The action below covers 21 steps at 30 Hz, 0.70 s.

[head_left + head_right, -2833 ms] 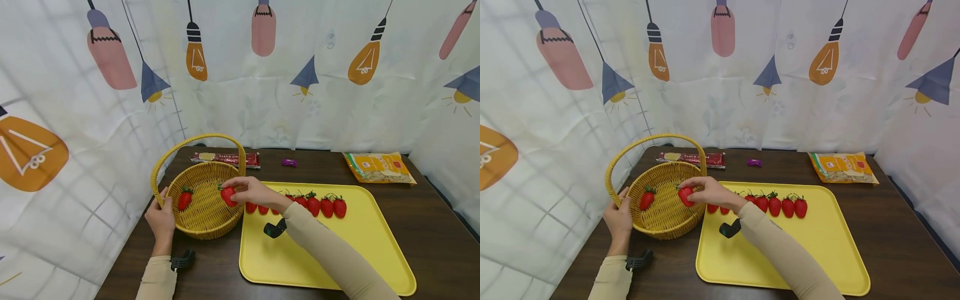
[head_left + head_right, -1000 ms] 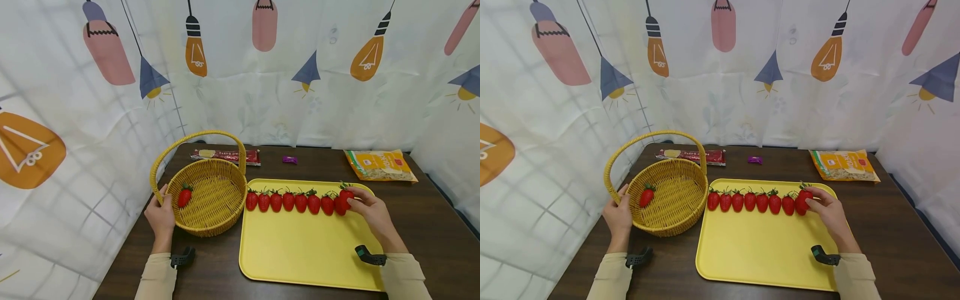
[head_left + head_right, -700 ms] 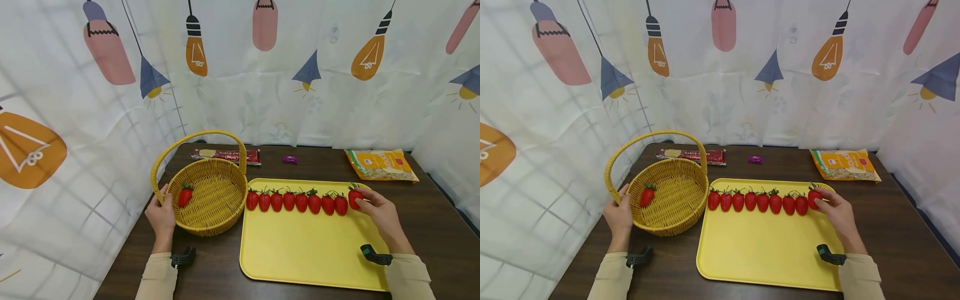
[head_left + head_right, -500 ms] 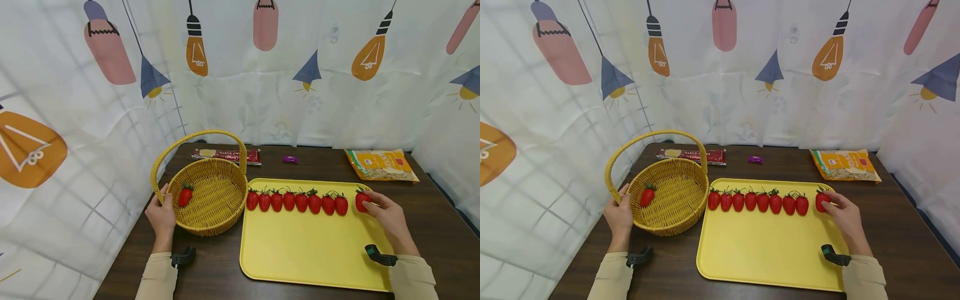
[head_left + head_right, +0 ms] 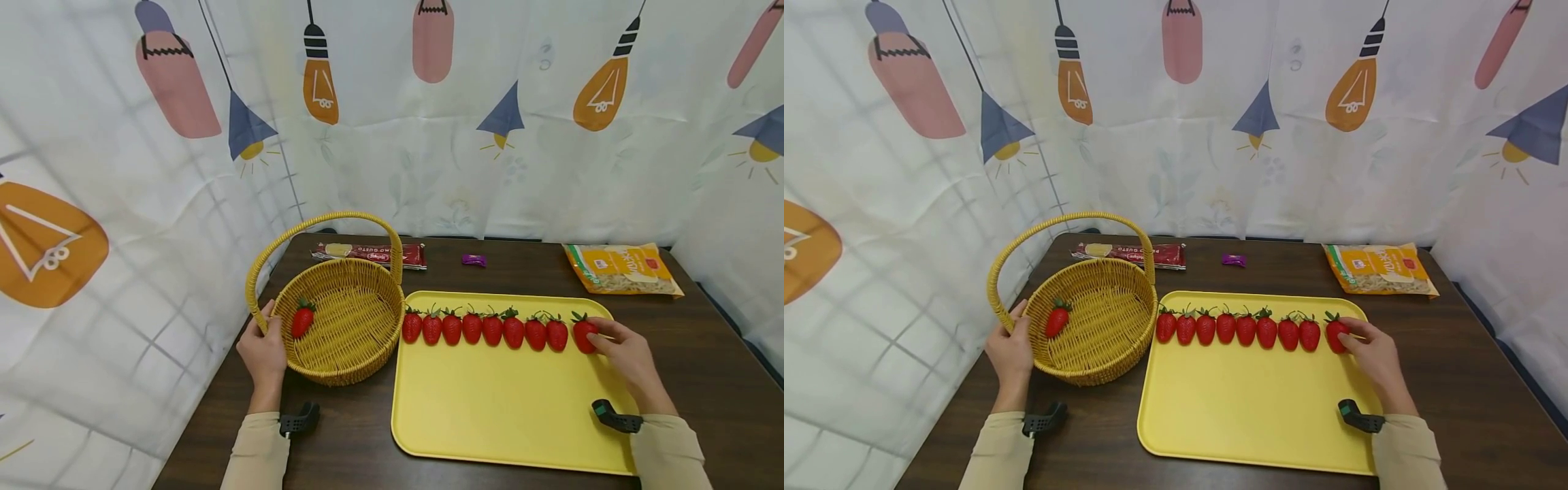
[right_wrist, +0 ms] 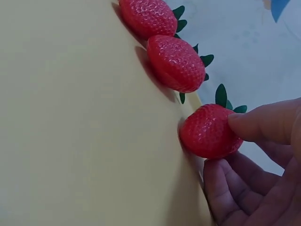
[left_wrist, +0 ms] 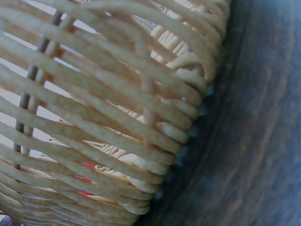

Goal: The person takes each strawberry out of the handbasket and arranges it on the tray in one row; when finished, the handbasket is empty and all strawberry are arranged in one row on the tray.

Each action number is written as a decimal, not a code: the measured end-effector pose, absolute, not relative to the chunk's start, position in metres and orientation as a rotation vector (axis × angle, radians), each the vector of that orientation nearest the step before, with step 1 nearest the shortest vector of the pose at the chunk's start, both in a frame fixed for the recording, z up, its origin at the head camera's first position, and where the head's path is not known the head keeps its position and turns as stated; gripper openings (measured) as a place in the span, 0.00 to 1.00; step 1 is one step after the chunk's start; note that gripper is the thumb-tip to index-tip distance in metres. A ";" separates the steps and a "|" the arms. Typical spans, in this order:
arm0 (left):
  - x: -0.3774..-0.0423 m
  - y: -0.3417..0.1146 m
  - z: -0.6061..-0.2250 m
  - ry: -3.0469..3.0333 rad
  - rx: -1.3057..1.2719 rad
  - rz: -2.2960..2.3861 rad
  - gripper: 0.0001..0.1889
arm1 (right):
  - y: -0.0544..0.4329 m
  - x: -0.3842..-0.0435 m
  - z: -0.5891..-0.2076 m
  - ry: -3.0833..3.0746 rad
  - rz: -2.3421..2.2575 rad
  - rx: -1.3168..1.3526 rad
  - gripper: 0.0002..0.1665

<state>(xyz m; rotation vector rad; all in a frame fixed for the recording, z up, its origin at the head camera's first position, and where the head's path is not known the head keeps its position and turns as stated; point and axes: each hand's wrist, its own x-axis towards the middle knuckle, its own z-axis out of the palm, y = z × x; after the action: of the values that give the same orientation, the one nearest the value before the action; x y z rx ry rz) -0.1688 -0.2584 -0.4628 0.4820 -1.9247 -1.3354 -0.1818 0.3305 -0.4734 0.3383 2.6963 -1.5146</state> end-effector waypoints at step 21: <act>-0.171 -0.260 -0.464 -1.913 0.465 -1.340 0.16 | 0.325 -0.182 -0.475 2.772 -1.424 0.403 0.32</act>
<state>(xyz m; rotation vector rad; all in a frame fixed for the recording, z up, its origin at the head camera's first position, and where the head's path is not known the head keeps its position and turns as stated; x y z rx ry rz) -0.1706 -0.2598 -0.4638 0.4651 -1.9132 -1.3403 -0.1816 0.3248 -0.4745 0.4032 2.7716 -1.4244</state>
